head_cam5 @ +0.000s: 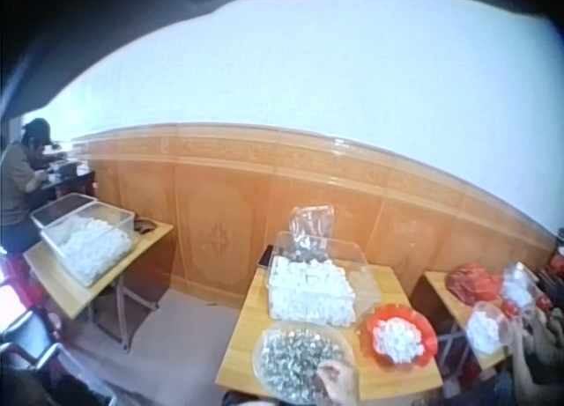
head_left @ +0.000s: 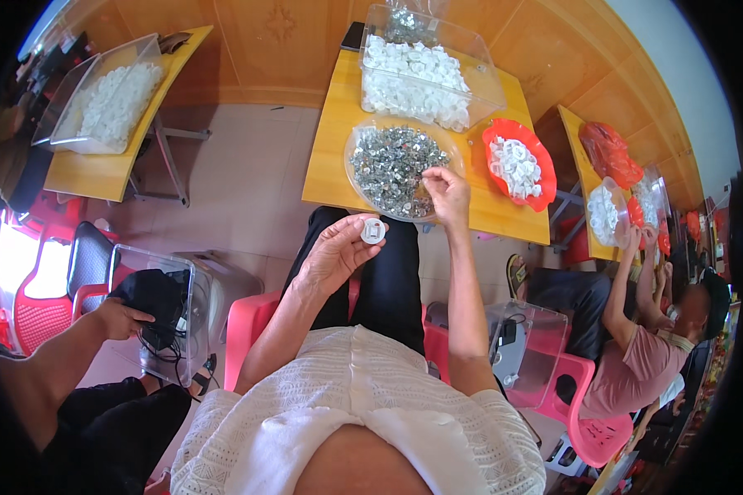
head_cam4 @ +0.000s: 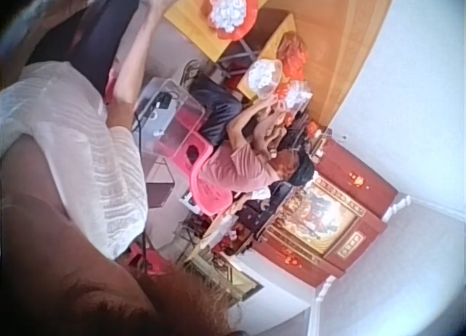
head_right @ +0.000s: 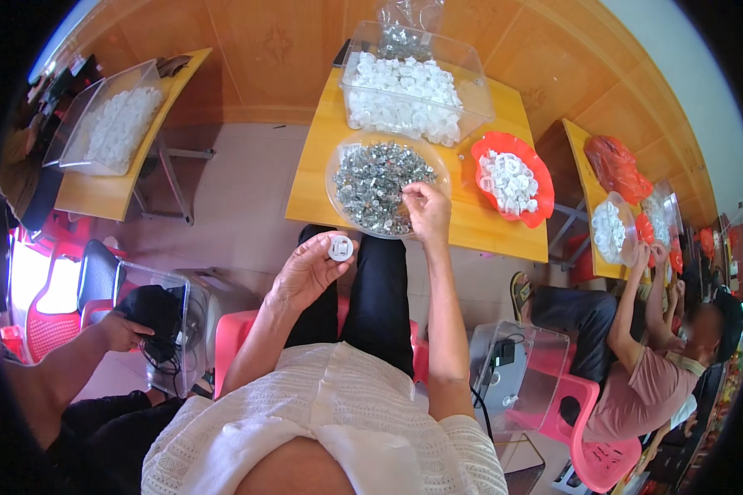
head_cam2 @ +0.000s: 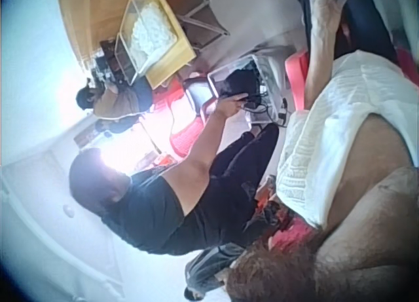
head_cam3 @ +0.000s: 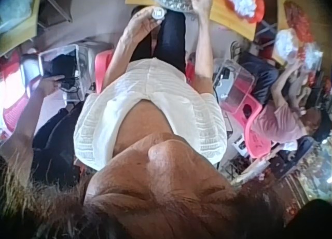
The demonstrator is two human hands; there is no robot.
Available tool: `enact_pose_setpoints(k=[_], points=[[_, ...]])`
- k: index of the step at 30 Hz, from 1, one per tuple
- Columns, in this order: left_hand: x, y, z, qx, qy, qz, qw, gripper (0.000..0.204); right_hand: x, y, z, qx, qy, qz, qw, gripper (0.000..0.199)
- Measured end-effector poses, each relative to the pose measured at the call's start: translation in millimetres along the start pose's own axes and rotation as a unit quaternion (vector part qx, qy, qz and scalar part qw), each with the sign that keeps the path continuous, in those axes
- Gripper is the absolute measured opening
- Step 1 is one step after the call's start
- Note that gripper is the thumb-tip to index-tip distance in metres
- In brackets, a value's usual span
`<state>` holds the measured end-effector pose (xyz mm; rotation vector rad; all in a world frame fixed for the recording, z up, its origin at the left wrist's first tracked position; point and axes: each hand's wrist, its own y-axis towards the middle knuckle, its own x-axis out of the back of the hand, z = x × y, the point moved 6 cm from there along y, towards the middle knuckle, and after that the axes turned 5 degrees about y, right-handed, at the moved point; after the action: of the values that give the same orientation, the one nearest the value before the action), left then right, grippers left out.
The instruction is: The person assembles small components by taking plastic bases and metal pieces from containers on the table and inserting the metal pieces into the plastic bases by hand.
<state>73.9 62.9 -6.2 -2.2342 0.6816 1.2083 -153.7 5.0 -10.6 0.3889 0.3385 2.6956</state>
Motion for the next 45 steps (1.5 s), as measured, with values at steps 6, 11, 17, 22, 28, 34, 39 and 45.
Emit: enact_pose_setpoints(k=[6, 11, 17, 22, 28, 34, 39, 45], points=[[-1.3, -0.4, 2.5, 0.002, 0.005, -0.006, 1.0, 0.025, -30.0, -7.8, 23.6, 0.033, -0.203, 0.095, 0.974, 0.019], [-0.8, -3.2, -0.3, -0.004, 0.013, -0.005, 1.0, 0.025, -23.4, -1.4, 6.7, 0.006, -0.127, 0.066, 0.99, 0.018], [0.8, -1.8, 0.6, -0.001, 0.007, -0.003, 1.0, 0.026, -23.9, -3.3, -2.9, -0.148, 0.095, 0.093, 0.98, 0.02], [-2.3, -0.3, 3.7, 0.007, 0.012, -0.014, 1.0, 0.025, -17.3, -6.6, 5.8, -0.138, 0.176, 0.05, 0.973, 0.016], [-1.7, -0.1, 5.3, 0.008, 0.012, -0.012, 1.0, 0.024, -15.6, -3.5, 6.7, -0.129, 0.189, 0.023, 0.973, 0.016], [-1.4, -0.8, 5.9, 0.008, 0.014, -0.014, 1.0, 0.024, -15.3, -6.3, 17.4, -0.106, 0.126, 0.035, 0.986, 0.015], [-3.3, -0.5, 6.7, 0.015, 0.018, -0.017, 1.0, 0.024, -9.1, -3.7, -2.4, -0.121, 0.107, 0.022, 0.987, 0.011], [0.2, -1.4, 3.4, 0.004, 0.023, -0.016, 1.0, 0.024, 5.0, 4.0, -1.5, -0.05, -0.02, -0.015, 0.998, 0.011]])
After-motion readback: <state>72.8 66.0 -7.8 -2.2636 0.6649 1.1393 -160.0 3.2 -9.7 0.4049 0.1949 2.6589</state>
